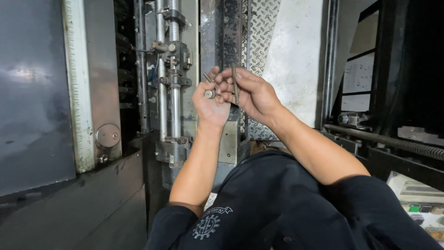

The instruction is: Adjusting components within an offset printing machine.

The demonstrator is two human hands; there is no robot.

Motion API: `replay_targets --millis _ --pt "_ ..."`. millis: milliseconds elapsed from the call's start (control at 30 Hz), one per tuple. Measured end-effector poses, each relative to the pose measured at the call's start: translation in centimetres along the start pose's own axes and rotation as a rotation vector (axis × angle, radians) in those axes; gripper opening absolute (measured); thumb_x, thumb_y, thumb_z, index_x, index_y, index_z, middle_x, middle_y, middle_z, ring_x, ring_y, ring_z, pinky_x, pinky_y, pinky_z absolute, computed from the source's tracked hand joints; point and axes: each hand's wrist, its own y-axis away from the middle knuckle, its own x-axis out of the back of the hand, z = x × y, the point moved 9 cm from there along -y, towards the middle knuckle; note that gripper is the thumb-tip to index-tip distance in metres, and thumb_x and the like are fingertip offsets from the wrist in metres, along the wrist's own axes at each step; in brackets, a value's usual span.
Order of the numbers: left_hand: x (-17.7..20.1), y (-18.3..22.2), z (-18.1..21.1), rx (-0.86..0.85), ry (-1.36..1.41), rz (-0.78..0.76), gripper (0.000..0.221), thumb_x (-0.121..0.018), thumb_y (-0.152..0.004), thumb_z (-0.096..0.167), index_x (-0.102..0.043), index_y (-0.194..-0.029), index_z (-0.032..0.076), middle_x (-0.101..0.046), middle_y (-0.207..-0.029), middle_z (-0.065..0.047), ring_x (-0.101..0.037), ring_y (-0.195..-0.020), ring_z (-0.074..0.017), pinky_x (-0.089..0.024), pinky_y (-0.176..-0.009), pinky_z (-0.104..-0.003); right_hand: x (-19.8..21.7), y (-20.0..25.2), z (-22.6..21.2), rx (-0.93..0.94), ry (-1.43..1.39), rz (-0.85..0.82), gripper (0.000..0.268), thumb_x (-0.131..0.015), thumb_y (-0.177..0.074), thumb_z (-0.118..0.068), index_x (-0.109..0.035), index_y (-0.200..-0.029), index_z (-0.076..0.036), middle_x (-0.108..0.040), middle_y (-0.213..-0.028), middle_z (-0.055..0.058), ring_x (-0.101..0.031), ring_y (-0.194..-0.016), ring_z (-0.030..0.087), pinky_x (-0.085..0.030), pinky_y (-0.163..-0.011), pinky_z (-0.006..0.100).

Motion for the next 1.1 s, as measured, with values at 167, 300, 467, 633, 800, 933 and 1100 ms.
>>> replay_targets --millis 167,300,467,633,800,933,1100 --pt "-0.3 -0.2 -0.5 0.049 -0.001 -0.067 0.054 -0.049 -0.072 0.000 -0.062 -0.125 0.001 -0.062 -0.102 -0.008 -0.060 -0.087 -0.0216 -0.050 -0.074 -0.029 3.1 -0.4 0.7 -0.012 -0.162 -0.017 0.033 -0.045 -0.111 -0.011 -0.054 -0.138 0.005 -0.066 -0.111 0.010 -0.068 -0.105 0.022 -0.056 -0.097 0.037" --pt "-0.8 0.1 -0.8 0.080 -0.097 -0.079 0.068 -0.048 -0.070 -0.003 -0.056 -0.138 -0.005 -0.064 -0.111 -0.011 -0.060 -0.097 -0.0227 -0.051 -0.086 -0.033 3.0 0.3 -0.5 -0.001 -0.165 0.005 0.031 -0.047 -0.111 -0.013 -0.054 -0.138 0.000 -0.067 -0.113 0.009 -0.068 -0.109 0.023 -0.056 -0.098 0.040" --pt "-2.9 1.0 -1.3 0.147 -0.159 -0.168 0.074 -0.047 -0.074 0.001 -0.047 -0.147 -0.013 -0.064 -0.130 -0.018 -0.060 -0.103 -0.0233 -0.049 -0.088 -0.033 3.5 0.8 -0.7 -0.015 -0.118 0.019 0.028 -0.049 -0.108 -0.014 -0.055 -0.133 -0.002 -0.069 -0.120 0.012 -0.068 -0.111 0.023 -0.057 -0.097 0.041" --pt "-3.5 1.2 -1.7 0.199 -0.146 -0.154 0.075 -0.045 -0.077 0.003 -0.042 -0.150 -0.012 -0.059 -0.140 -0.022 -0.060 -0.105 -0.0237 -0.049 -0.090 -0.035 3.8 1.2 -1.1 0.001 -0.044 0.047 0.026 -0.052 -0.109 -0.015 -0.056 -0.130 -0.002 -0.068 -0.127 0.015 -0.067 -0.114 0.023 -0.057 -0.098 0.043" --pt "-3.6 1.2 -1.6 0.203 -0.113 -0.170 0.075 -0.045 -0.078 0.002 -0.042 -0.151 -0.012 -0.059 -0.141 -0.023 -0.060 -0.106 -0.0243 -0.050 -0.094 -0.035 3.9 1.1 -1.4 -0.001 -0.018 0.057 0.027 -0.053 -0.108 -0.015 -0.056 -0.131 -0.001 -0.067 -0.129 0.015 -0.066 -0.115 0.022 -0.056 -0.099 0.042" --pt "-4.4 1.8 -1.2 0.184 -0.116 -0.156 0.077 -0.045 -0.076 0.003 -0.040 -0.152 -0.010 -0.057 -0.142 -0.022 -0.061 -0.109 -0.0248 -0.051 -0.097 -0.035 3.1 0.7 -1.4 -0.012 0.002 0.043 0.030 -0.053 -0.107 -0.016 -0.056 -0.132 -0.001 -0.067 -0.129 0.015 -0.067 -0.114 0.022 -0.057 -0.099 0.041" --pt "-2.7 2.5 0.3 0.099 -0.055 -0.112 0.070 -0.047 -0.074 0.004 -0.050 -0.144 -0.008 -0.063 -0.129 -0.019 -0.059 -0.095 -0.0210 -0.050 -0.084 -0.031 2.9 -0.6 -1.2 0.007 0.046 0.001 0.028 -0.057 -0.107 -0.018 -0.054 -0.130 -0.002 -0.069 -0.127 0.015 -0.069 -0.113 0.023 -0.058 -0.100 0.039"
